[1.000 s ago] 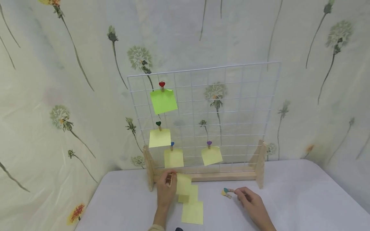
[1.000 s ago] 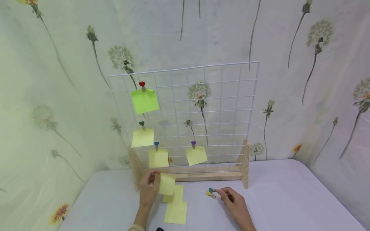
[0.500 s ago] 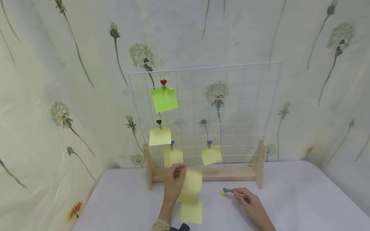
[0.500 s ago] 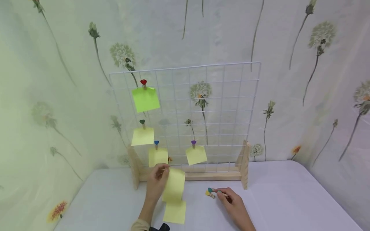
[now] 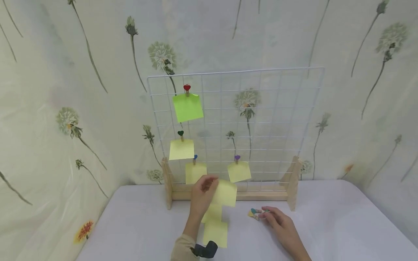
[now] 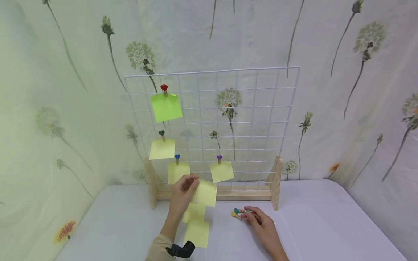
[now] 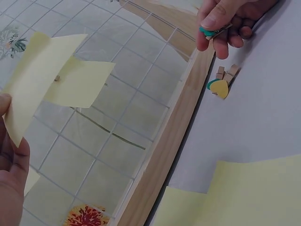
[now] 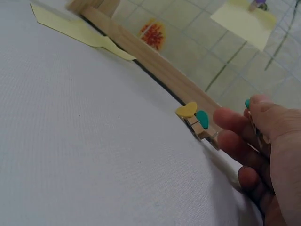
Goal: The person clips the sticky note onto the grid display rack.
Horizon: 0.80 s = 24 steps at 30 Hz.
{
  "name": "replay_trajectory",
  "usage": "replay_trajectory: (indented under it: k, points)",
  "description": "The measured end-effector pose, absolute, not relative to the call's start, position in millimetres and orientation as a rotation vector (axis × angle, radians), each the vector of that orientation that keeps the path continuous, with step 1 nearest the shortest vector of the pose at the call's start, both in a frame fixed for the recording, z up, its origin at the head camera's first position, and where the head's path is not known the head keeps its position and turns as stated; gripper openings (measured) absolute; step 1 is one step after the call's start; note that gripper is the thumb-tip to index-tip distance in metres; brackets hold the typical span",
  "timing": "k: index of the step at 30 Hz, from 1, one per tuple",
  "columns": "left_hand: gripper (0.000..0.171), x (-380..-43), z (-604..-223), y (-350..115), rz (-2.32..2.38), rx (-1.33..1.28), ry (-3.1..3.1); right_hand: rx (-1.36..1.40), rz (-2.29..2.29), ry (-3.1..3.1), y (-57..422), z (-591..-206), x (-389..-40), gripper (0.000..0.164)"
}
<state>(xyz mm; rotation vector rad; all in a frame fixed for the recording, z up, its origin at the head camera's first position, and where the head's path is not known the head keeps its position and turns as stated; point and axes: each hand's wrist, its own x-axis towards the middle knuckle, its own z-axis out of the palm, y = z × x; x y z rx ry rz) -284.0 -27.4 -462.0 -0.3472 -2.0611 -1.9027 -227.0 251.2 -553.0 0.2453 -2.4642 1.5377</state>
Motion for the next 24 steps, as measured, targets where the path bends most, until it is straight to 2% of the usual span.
replay_trajectory:
  k: [8, 18, 24]
  points:
    - [0.012, -287.9, -458.0, -27.0, -1.895, -0.342, -2.024, 0.279, 1.654, -2.439, 253.8, -552.0, -225.9, 0.03]
    - [0.013, -269.2, -412.3, -17.4, -1.855, -0.412, -2.005, 0.014, 1.41, -2.512, 251.4, -551.1, -226.0, 0.027]
    - [0.014, -272.3, -399.4, -14.7, -1.864, -0.423, -1.985, 0.012, 1.433, -2.523, 249.4, -550.4, -227.5, 0.027]
